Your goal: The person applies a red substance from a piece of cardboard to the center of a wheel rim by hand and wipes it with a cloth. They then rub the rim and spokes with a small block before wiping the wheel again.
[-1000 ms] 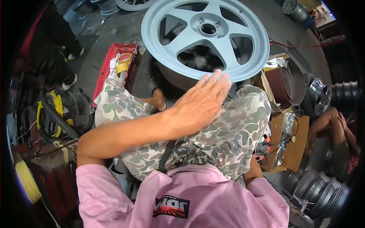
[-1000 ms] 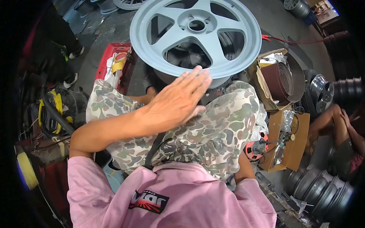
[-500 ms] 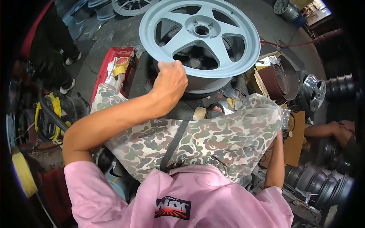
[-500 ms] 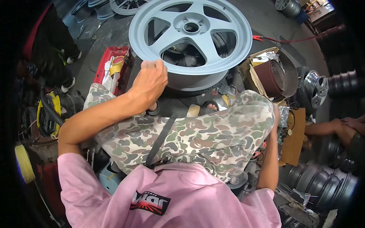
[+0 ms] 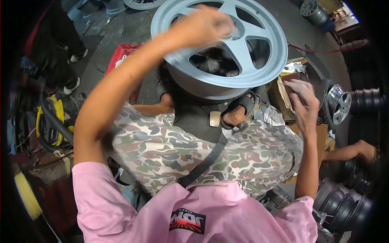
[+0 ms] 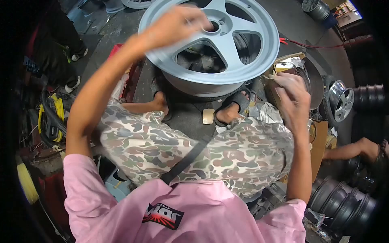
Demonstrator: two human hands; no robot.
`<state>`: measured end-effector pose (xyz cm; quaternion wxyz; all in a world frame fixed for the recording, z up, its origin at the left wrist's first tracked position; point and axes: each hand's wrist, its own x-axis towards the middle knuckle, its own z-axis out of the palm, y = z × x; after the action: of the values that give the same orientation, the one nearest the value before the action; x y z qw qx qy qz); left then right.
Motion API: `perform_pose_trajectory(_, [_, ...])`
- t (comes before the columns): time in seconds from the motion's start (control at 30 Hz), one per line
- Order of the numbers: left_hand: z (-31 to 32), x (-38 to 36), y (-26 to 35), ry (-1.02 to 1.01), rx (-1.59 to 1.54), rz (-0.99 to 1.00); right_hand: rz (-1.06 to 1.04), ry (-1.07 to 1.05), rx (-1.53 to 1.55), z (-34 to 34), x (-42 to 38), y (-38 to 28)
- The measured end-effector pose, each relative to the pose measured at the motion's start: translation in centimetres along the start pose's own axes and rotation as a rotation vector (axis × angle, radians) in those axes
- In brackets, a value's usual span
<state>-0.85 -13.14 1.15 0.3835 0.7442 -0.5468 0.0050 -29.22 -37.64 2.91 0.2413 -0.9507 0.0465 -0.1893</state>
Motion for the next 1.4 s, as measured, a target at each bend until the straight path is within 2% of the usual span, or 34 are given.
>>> perform_pose_trajectory(0.03, [-2.2,0.9,-1.7,0.05,0.142,-0.136,-0.044,-0.066,0.109,1.7,0.5,0.3])
perform_pose_trajectory(0.07, [-3.3,2.0,-5.8,0.276,0.212,-0.143,-0.134,-0.081,0.075,3.3,1.0,-0.3])
perform_pose_trajectory(0.1, [-4.8,1.7,-10.6,0.335,0.343,-0.162,-0.215,-0.096,0.04,4.6,1.2,-0.9])
perform_pose_trajectory(0.13, [-6.3,0.9,-13.4,0.279,0.347,-0.335,-0.302,-0.144,-0.067,5.5,1.4,-0.8])
perform_pose_trajectory(0.17, [-6.9,-0.3,-15.7,0.304,0.451,-0.425,-0.39,-0.192,-0.173,6.3,1.6,-0.6])
perform_pose_trajectory(0.2, [-6.6,-1.6,-18.2,0.331,0.556,-0.516,-0.371,-0.211,-0.166,6.6,1.2,-0.1])
perform_pose_trajectory(0.23, [-6.1,-2.4,-20.8,0.326,0.558,-0.526,-0.373,-0.219,-0.159,6.7,1.0,0.2])
perform_pose_trajectory(0.3, [-4.0,-4.5,-27.2,0.199,0.446,-0.747,-0.364,-0.164,-0.235,7.2,0.7,0.3])
perform_pose_trajectory(0.33, [-0.9,-5.3,-32.8,0.273,0.57,-0.697,-0.39,-0.21,-0.179,7.7,1.3,-0.5])
perform_pose_trajectory(0.37, [-1.3,-5.2,-32.2,0.277,0.57,-0.71,-0.421,-0.25,-0.098,9.4,1.8,-1.3])
perform_pose_trajectory(0.43, [-1.3,-4.3,-28.6,0.376,0.12,-0.848,-0.453,-0.247,0.089,13.8,4.1,-5.6])
perform_pose_trajectory(0.47, [-1.2,-4.4,-28.0,0.413,0.052,-0.833,-0.527,-0.202,0.153,16.4,5.9,-7.5])
perform_pose_trajectory(0.5, [-1.3,-4.5,-28.8,0.421,0.065,-0.833,-0.592,-0.167,0.124,18.3,7.8,-9.7])
perform_pose_trajectory(0.53, [-0.9,-4.6,-30.7,0.389,0.23,-0.774,-0.572,-0.141,0.131,20.2,9.1,-11.2])
perform_pose_trajectory(0.6, [-0.5,-5.1,-33.0,0.33,0.458,-0.607,-0.54,-0.179,0.153,20.0,9.2,-11.2])
perform_pose_trajectory(0.67, [-0.2,-4.8,-32.8,0.354,0.413,-0.607,-0.504,-0.264,0.205,17.7,8.0,-9.1])
perform_pose_trajectory(0.73, [0.3,-4.5,-31.8,0.382,0.358,-0.626,-0.427,-0.398,0.248,12.2,5.3,-5.2])
perform_pose_trajectory(0.8, [0.7,-4.1,-31.1,0.425,0.242,-0.643,-0.388,-0.434,0.058,7.9,4.0,-2.6])
perform_pose_trajectory(0.83, [0.6,-4.1,-29.9,0.43,0.238,-0.655,-0.393,-0.447,0.058,8.3,4.3,-2.8])
perform_pose_trajectory(0.9, [0.0,-3.5,-26.8,0.409,-0.024,-0.838,-0.429,-0.455,0.115,10.3,5.0,-4.6])
perform_pose_trajectory(0.93, [0.2,-3.3,-28.1,0.421,-0.02,-0.827,-0.492,-0.406,0.168,13.3,6.1,-6.5])
perform_pose_trajectory(1.0, [1.5,-3.9,-32.6,0.475,0.242,-0.672,-0.486,-0.263,0.172,19.4,9.7,-11.3])
perform_pose_trajectory(1.07, [0.8,-4.0,-32.1,0.504,0.256,-0.657,-0.378,-0.176,0.242,24.0,14.1,-14.2])
perform_pose_trajectory(1.17, [1.6,-4.2,-30.6,0.489,0.189,-0.676,-0.396,-0.215,0.306,22.6,12.7,-12.8])
perform_pose_trajectory(1.2, [1.2,-3.8,-30.1,0.491,0.137,-0.706,-0.438,-0.261,0.29,20.2,10.9,-11.2])
perform_pose_trajectory(1.27, [1.0,-3.5,-28.7,0.503,0.117,-0.729,-0.395,-0.422,0.352,15.3,7.3,-7.3])
perform_pose_trajectory(1.33, [1.0,-3.3,-27.2,0.506,0.103,-0.767,-0.384,-0.456,0.185,11.0,4.9,-4.9])
perform_pose_trajectory(1.4, [1.3,-2.9,-26.7,0.516,0.0,-0.863,-0.439,-0.434,0.17,11.7,4.8,-5.3])
